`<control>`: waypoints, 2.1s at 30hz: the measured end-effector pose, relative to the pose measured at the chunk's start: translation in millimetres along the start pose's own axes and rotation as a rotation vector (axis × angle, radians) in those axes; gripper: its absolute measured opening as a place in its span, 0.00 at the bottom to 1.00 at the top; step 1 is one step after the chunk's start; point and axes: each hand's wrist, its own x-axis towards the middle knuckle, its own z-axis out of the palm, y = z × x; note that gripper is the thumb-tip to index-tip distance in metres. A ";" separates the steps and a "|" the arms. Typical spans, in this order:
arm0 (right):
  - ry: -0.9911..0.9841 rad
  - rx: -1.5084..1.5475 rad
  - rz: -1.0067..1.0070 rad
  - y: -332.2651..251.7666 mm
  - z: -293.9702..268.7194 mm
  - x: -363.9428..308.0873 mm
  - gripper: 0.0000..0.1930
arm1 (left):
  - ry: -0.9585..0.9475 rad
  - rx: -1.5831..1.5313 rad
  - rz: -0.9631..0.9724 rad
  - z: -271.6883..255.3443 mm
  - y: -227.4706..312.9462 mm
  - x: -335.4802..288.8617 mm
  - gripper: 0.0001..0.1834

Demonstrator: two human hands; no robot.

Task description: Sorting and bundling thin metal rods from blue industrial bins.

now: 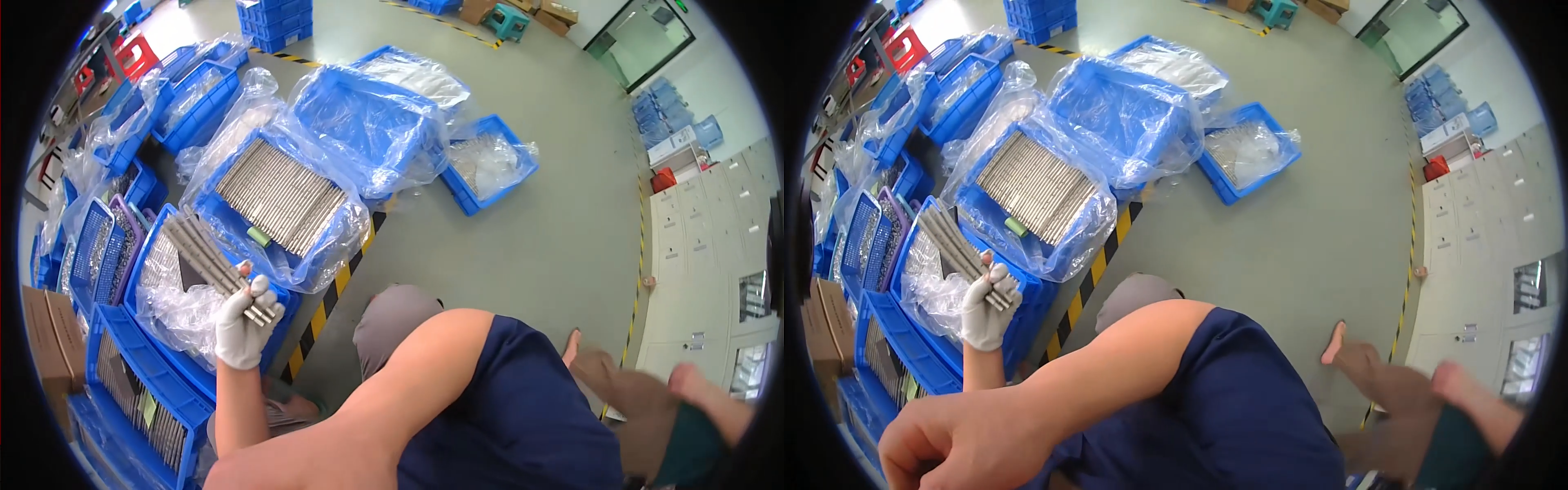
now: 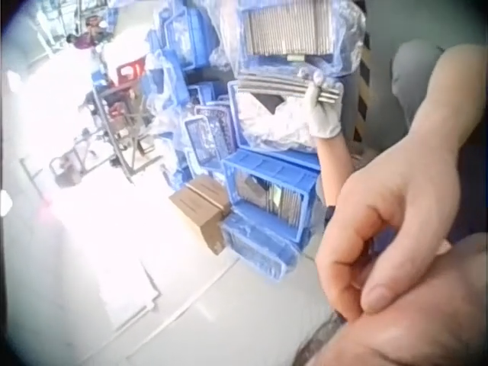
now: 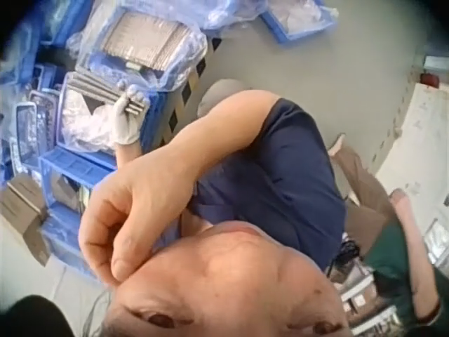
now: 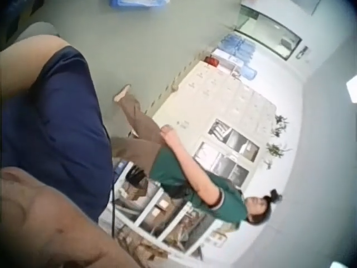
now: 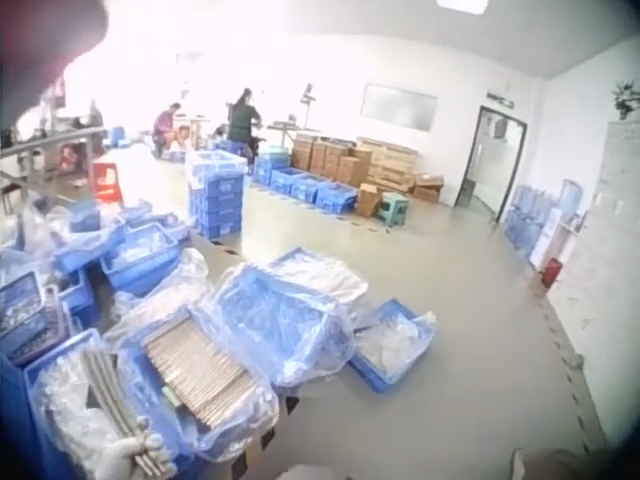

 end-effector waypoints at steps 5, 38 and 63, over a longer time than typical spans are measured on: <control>-0.075 -0.098 0.117 24.4 19.6 7.3 0.10 | 0.017 0.131 0.066 -3.7 8.3 -39.5 0.22; 1.228 -1.196 -0.024 1.9 -196.6 -70.1 0.10 | 0.258 0.617 0.058 -27.7 43.4 -59.9 0.13; 1.117 -1.219 -0.261 -27.4 -169.9 -71.4 0.15 | 0.148 0.550 0.008 -23.4 39.4 -66.1 0.16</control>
